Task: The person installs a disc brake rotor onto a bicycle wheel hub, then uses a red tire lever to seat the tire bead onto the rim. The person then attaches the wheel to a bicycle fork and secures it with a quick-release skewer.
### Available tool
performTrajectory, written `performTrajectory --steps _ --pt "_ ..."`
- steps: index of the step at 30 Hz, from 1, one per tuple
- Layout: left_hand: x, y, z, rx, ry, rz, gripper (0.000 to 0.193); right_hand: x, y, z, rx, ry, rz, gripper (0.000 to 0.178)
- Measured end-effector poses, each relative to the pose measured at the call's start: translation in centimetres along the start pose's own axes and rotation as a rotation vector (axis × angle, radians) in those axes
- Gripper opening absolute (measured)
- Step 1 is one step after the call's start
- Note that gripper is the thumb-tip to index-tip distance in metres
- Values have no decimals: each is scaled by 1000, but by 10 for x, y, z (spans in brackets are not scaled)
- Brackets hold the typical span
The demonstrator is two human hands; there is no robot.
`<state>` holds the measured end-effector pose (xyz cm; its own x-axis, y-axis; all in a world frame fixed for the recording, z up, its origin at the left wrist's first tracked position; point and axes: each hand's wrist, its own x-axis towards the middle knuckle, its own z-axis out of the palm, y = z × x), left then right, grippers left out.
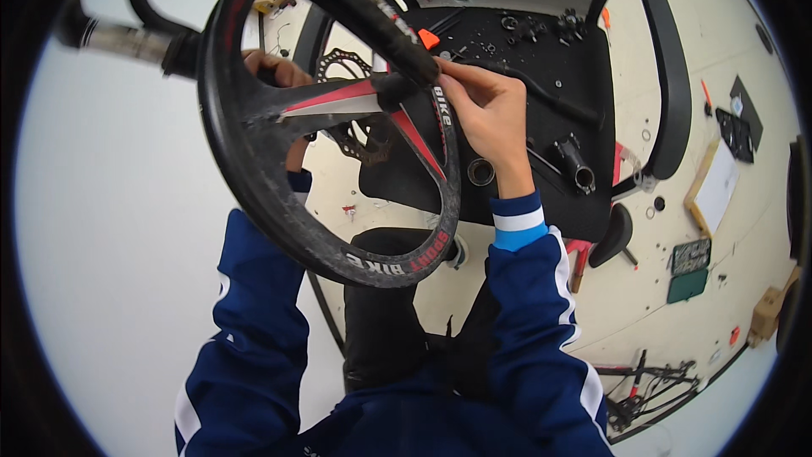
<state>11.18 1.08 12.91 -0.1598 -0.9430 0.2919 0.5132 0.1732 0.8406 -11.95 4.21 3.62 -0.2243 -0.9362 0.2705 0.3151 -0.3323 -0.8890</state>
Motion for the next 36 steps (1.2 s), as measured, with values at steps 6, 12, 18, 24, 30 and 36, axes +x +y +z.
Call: performTrajectory --steps 6,12,18,24,30,36 --pt "11 -12 -19 -248 -323 86 34 -4 -7 -2 -125 -7 -11 16" --pt "24 -13 20 166 355 -41 24 -6 4 -13 -110 30 -105 10" --pt "27 -27 31 230 489 102 22 -6 13 -9 -11 94 -131 7" --pt "25 -33 33 239 503 147 22 -5 12 -17 -72 47 -107 9" --pt "22 -32 30 232 493 142 24 -3 -6 -14 -95 -7 -41 20" --pt "19 -24 17 179 393 113 27 2 -1 -23 -146 -100 1 19"
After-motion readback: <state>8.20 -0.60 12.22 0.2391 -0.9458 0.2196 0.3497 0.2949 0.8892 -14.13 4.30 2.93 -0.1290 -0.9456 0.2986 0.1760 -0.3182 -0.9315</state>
